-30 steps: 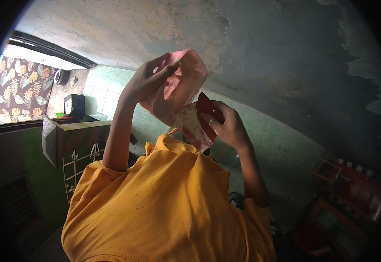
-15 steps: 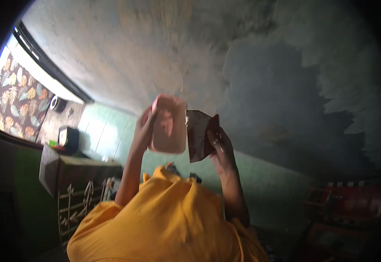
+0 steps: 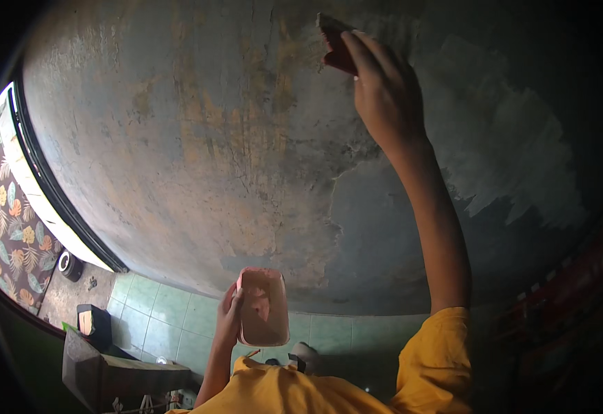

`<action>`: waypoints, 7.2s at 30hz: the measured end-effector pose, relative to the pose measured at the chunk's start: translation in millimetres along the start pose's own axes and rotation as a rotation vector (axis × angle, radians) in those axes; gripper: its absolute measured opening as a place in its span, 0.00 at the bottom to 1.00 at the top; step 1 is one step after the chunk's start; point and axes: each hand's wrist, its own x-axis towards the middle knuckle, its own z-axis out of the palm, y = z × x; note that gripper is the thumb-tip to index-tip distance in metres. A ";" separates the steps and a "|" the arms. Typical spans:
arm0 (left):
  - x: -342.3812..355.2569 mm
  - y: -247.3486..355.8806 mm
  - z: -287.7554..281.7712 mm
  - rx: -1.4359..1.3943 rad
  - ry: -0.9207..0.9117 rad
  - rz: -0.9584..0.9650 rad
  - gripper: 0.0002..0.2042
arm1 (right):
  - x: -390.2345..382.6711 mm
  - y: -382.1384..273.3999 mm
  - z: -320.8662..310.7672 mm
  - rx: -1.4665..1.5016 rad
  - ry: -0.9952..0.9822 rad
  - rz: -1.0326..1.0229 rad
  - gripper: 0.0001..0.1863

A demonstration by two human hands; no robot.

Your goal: The person applies plaster to a wall using a scraper, taking material from a container and smoothing it over areas where the paint has peeled.

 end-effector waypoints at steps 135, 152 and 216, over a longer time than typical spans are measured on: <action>2.8 -21.4 -32.0 0.075 0.024 -0.101 0.33 | -22.2 -70.3 62.9 -0.016 -0.144 -0.028 0.27; 7.0 -32.2 -39.0 0.033 0.038 -0.031 0.32 | -53.1 -88.2 82.7 -0.116 -0.241 -0.053 0.27; 7.1 -21.9 -37.5 -0.016 0.064 -0.082 0.33 | -84.0 -95.1 96.8 -0.198 -0.286 -0.176 0.28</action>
